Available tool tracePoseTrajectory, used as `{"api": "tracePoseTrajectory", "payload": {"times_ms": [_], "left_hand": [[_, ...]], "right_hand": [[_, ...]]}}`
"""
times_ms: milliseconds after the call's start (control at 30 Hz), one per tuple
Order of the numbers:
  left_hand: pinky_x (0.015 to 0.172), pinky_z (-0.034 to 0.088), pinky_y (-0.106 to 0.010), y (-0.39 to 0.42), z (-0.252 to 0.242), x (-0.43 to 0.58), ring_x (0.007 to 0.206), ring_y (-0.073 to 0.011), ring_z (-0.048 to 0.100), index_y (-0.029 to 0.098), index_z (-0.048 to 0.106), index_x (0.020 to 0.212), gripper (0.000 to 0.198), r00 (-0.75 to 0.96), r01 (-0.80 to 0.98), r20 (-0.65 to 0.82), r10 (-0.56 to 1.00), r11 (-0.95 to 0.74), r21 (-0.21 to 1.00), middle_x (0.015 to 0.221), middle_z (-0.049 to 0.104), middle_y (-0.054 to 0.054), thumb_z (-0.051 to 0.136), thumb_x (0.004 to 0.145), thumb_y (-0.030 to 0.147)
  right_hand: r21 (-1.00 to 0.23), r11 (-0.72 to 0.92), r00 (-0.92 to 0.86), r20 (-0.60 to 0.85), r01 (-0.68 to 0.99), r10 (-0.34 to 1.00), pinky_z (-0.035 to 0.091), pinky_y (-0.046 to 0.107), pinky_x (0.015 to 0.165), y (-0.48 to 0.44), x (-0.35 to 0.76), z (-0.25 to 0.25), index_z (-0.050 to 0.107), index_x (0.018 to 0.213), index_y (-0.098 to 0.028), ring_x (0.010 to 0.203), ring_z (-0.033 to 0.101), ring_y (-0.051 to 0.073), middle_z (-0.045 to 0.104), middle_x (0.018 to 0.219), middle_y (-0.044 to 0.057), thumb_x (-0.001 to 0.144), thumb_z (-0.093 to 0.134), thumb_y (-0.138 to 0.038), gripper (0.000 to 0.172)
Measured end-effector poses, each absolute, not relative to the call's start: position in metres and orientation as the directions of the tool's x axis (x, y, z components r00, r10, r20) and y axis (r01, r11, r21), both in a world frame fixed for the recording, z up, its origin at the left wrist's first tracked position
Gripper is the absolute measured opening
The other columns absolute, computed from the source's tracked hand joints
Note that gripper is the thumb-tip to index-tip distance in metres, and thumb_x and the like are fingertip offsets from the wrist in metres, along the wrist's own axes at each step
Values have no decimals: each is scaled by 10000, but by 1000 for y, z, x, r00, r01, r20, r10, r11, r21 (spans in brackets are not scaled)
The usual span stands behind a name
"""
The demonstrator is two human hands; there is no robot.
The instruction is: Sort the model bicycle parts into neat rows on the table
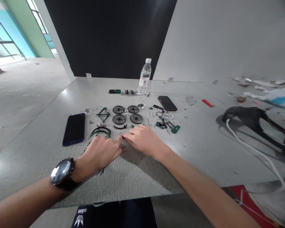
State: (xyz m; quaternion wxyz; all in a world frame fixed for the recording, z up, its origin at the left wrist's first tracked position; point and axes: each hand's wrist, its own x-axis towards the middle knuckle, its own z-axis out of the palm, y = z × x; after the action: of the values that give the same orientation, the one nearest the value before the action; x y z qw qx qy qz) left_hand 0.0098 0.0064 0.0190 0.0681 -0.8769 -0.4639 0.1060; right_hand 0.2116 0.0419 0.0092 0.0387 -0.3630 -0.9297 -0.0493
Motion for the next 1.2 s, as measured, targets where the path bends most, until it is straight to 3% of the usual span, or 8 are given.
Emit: {"api": "tracePoseTrajectory", "payload": {"times_ms": [800,1200], "left_hand": [[581,545,-397,7,20,10,738,-359,751,121,504,1501,538,545,806,-114,831,-556,-203,805,756,-163,446,1049,406],[550,479,-348,8,19,8,721,-335,745,120,507,1498,536,538,811,-104,837,-547,-207,798,752,-160,457,1042,396]], "right_hand": [[47,725,-725,115,687,679,324,339,739,40,210,9,713,1136,-181,812,599,184,722,920,48,1062,477,-246,256],[62,729,-730,107,682,675,325,340,724,40,210,11,728,1122,-183,809,596,187,713,901,52,1054,488,-239,255]]}}
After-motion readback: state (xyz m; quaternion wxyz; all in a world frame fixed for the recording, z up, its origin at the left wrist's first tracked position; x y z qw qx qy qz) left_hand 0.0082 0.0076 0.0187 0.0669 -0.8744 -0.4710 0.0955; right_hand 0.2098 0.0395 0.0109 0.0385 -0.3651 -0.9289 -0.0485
